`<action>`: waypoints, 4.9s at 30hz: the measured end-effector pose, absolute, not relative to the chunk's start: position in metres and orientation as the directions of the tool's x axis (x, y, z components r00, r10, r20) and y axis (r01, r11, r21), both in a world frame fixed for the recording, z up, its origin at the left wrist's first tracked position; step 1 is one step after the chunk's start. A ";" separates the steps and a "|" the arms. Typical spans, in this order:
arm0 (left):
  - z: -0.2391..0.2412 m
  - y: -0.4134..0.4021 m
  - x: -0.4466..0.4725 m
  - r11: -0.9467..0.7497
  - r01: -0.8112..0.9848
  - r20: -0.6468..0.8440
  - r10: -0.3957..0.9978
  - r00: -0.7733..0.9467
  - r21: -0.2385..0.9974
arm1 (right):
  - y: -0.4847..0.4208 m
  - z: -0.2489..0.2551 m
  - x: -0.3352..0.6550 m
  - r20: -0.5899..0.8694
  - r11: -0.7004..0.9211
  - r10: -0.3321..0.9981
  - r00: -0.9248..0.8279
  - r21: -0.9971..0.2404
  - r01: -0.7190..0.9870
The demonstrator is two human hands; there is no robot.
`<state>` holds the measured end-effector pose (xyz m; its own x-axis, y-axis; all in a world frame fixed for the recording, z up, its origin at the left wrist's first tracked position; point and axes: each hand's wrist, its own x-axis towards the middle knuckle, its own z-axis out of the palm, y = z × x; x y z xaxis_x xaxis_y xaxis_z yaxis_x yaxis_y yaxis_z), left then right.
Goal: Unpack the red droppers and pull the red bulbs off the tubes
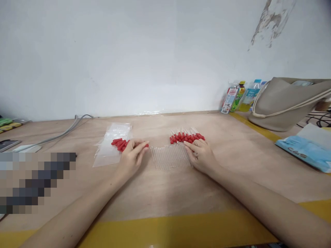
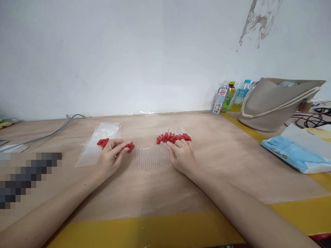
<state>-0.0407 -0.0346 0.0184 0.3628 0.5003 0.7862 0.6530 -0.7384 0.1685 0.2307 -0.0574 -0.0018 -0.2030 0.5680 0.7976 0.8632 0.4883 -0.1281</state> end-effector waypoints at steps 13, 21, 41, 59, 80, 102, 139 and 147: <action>0.035 0.005 -0.106 -0.306 0.828 0.669 0.735 -0.108 0.470 | -0.056 -0.006 0.226 0.787 0.475 0.551 -0.279 -0.020 0.880; 0.032 0.007 -0.111 -0.212 0.881 0.610 0.785 -0.103 0.423 | -0.060 -0.004 0.220 0.742 0.520 0.573 -0.348 -0.001 0.854; 0.042 -0.005 -0.067 -0.363 0.916 0.798 0.596 0.087 0.171 | -0.059 0.006 0.236 0.731 0.439 0.656 -0.189 -0.166 0.883; 0.035 0.037 0.099 -0.351 0.888 0.342 0.907 0.244 0.298 | -0.045 0.001 0.262 0.353 0.107 0.924 0.147 -0.607 0.788; 0.018 -0.042 -0.001 -0.675 0.713 0.668 0.621 0.410 0.190 | -0.028 -0.014 0.255 0.415 0.331 0.905 0.090 -0.821 0.465; 0.006 -0.054 -0.014 -0.803 0.596 0.761 0.385 0.523 -0.004 | -0.070 0.008 0.216 0.694 0.700 0.526 -0.492 -0.024 0.714; 0.002 -0.039 -0.044 -0.776 0.590 0.752 0.524 0.401 0.226 | -0.059 0.005 0.229 0.788 0.509 0.592 -0.169 -0.202 0.837; 0.006 -0.043 -0.035 -0.715 0.652 0.711 0.594 0.376 0.252 | -0.057 0.004 0.216 0.784 0.505 0.569 -0.248 -0.095 0.858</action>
